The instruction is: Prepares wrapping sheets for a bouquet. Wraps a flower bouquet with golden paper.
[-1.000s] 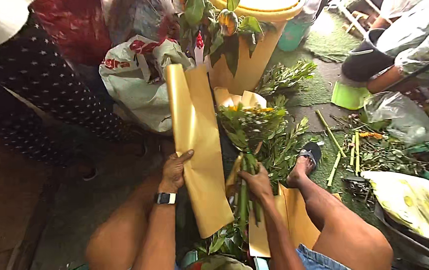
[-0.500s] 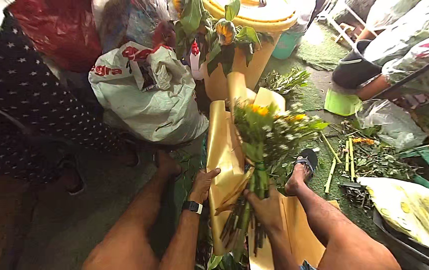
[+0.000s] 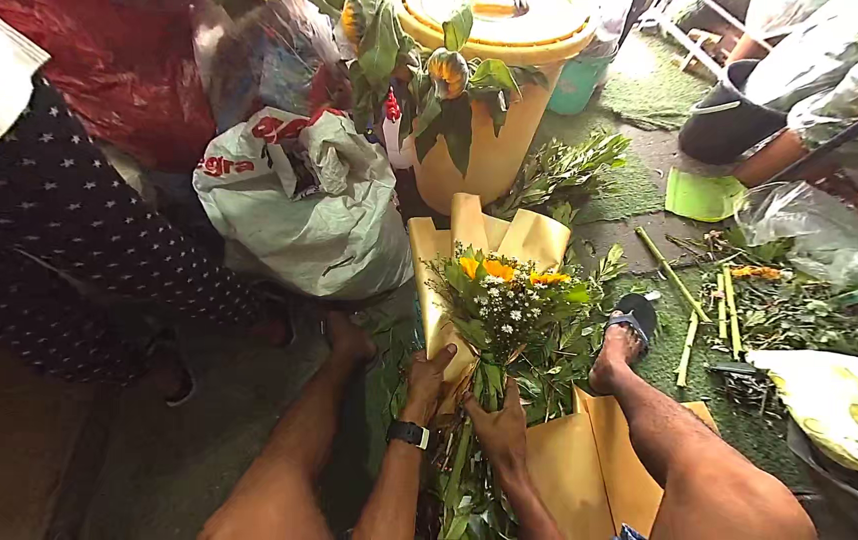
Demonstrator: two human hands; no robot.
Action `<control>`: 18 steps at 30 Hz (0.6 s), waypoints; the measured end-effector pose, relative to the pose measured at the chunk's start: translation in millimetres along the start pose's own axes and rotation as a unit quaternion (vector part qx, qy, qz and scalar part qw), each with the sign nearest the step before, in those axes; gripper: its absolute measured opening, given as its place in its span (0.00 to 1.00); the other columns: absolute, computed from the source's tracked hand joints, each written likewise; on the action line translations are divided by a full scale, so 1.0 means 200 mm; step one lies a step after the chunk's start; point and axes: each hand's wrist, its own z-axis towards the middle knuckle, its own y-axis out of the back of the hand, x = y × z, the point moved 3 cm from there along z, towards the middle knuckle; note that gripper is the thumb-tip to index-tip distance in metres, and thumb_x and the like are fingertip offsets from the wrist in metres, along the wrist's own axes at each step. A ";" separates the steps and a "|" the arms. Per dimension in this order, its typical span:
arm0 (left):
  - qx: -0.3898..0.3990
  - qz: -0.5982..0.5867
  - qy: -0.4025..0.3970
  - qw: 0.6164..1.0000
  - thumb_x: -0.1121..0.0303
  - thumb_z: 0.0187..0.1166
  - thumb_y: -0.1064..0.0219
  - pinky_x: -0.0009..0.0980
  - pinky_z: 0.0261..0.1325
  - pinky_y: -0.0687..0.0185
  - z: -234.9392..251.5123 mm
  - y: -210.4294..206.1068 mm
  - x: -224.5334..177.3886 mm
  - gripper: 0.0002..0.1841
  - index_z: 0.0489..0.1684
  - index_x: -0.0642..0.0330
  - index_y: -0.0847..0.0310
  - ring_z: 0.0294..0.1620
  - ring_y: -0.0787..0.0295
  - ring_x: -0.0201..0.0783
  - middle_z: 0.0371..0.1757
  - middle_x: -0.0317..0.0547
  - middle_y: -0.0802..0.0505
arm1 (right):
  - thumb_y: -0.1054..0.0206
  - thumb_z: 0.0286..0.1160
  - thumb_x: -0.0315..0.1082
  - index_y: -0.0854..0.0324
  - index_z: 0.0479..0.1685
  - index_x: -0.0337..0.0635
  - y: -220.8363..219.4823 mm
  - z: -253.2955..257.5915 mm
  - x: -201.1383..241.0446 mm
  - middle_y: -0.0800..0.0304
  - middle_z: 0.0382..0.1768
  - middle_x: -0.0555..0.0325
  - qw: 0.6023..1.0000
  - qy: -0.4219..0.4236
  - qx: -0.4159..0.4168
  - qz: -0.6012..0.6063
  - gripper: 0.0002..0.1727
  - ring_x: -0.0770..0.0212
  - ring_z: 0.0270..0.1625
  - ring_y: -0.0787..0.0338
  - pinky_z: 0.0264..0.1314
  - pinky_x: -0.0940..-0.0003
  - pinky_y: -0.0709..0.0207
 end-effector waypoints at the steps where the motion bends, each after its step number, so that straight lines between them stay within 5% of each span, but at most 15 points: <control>1: -0.002 0.002 -0.004 1.000 0.69 0.70 0.20 0.40 0.52 0.09 0.00 0.00 -0.01 0.14 0.47 0.70 0.12 0.44 0.06 0.41 0.42 0.53 0.05 | 0.21 0.55 0.61 0.32 0.84 0.44 0.00 0.01 -0.01 0.09 0.57 0.44 1.000 -0.011 0.011 -0.010 0.52 0.44 0.57 0.08 0.59 0.35 0.18; 8: -0.015 0.027 0.007 0.999 0.69 0.71 0.20 0.41 0.54 0.11 -0.01 -0.01 -0.02 0.16 0.50 0.71 0.14 0.45 0.07 0.42 0.44 0.55 0.06 | 0.20 0.53 0.58 0.23 0.76 0.42 0.01 0.01 -0.01 0.09 0.57 0.44 0.997 0.052 -0.015 -0.052 0.46 0.44 0.59 0.08 0.59 0.35 0.17; 12: -0.016 0.018 0.005 1.000 0.70 0.73 0.23 0.40 0.51 0.11 0.00 -0.02 -0.02 0.12 0.47 0.70 0.14 0.43 0.08 0.41 0.41 0.54 0.06 | 0.23 0.56 0.62 0.34 0.88 0.50 -0.02 0.01 0.00 0.11 0.66 0.48 0.996 0.004 0.029 -0.081 0.54 0.46 0.65 0.10 0.64 0.34 0.20; 18: 0.061 -0.031 0.021 0.997 0.74 0.69 0.22 0.38 0.51 0.09 -0.02 0.03 0.10 0.21 0.57 0.72 0.20 0.43 0.07 0.41 0.44 0.55 0.06 | 0.23 0.58 0.61 0.34 0.89 0.50 -0.03 0.02 -0.01 0.11 0.66 0.47 0.996 -0.007 0.032 -0.087 0.52 0.45 0.65 0.11 0.67 0.35 0.22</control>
